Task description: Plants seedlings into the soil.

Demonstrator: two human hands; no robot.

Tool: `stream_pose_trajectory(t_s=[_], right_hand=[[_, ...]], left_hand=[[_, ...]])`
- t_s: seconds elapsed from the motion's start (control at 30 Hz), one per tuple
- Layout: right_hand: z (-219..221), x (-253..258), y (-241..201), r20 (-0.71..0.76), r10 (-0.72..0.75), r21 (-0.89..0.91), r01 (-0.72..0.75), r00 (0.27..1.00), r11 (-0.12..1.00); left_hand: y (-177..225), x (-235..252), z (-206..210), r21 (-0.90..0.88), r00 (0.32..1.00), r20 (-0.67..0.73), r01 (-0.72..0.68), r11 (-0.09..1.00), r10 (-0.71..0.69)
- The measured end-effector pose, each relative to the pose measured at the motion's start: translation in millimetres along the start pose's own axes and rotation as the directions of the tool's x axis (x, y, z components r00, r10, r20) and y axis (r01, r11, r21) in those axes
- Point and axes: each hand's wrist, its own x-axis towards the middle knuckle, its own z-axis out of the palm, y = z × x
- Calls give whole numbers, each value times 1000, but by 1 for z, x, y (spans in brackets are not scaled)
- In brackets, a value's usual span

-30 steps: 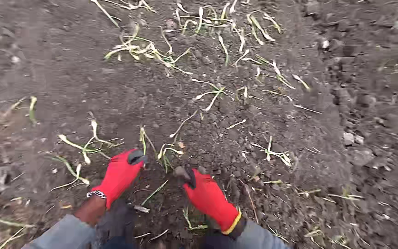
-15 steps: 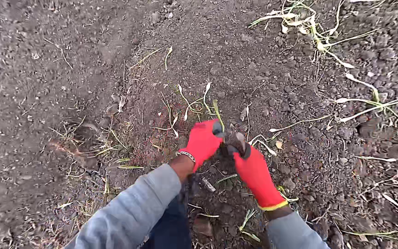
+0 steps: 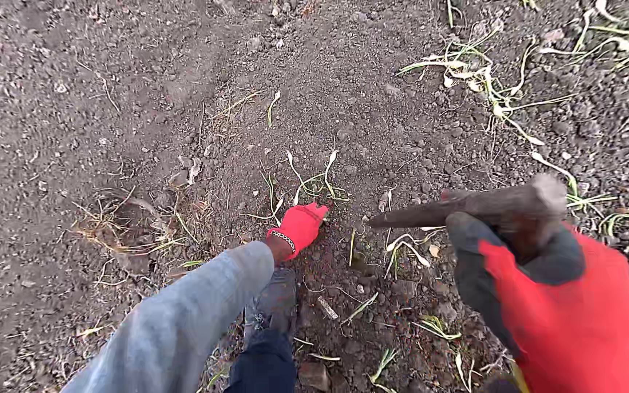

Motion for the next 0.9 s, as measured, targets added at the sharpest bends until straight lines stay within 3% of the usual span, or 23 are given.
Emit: stream_pose_trajectory(t_s=[0.07, 0.1, 0.2, 0.27, 0.3, 0.37, 0.43, 0.5, 0.57, 0.67, 0.8, 0.9], right_hand=[[5, 27, -32, -68, -43, 172, 54, 997, 984], [18, 32, -29, -46, -29, 88, 32, 999, 996], [119, 23, 52, 231, 152, -227, -99, 961, 969], [173, -3, 110, 378, 354, -360, -216, 855, 908], [172, -9, 118, 390, 400, -386, -247, 829, 889], [132, -15, 104, 314, 377, -322, -275, 871, 906], [86, -27, 81, 219, 300, -230, -249, 929, 941], [68, -41, 78, 218, 273, -221, -225, 937, 949], [87, -49, 103, 286, 311, -308, -220, 906, 925], [107, -24, 111, 413, 366, -403, -193, 834, 895], [71, 31, 31, 325, 203, -304, -101, 924, 947], [41, 65, -37, 284, 17, 36, -29, 959, 999]], left_hand=[[-13, -21, -19, -126, 992, -121, 15, 992, -30], [-19, -36, -28, -160, 980, -192, 21, 987, -52], [-24, -60, -75, -108, 926, -361, 71, 992, -105], [-4, -58, -83, -19, 946, -294, 134, 991, -134], [12, -52, -72, 25, 976, -187, 118, 993, -111], [34, -37, -26, 30, 995, 95, 32, 999, -35], [37, -36, 3, -42, 976, 214, -37, 998, 45], [25, -50, -3, -126, 994, 98, -39, 991, 52], [-6, -61, -21, -97, 999, -18, 30, 995, -32], [-59, -60, -30, -18, 985, -29, 170, 985, -171], [-82, -64, -25, -135, 948, -151, 262, 956, -281], [-89, -43, -21, -144, 953, -57, 286, 947, -297]])
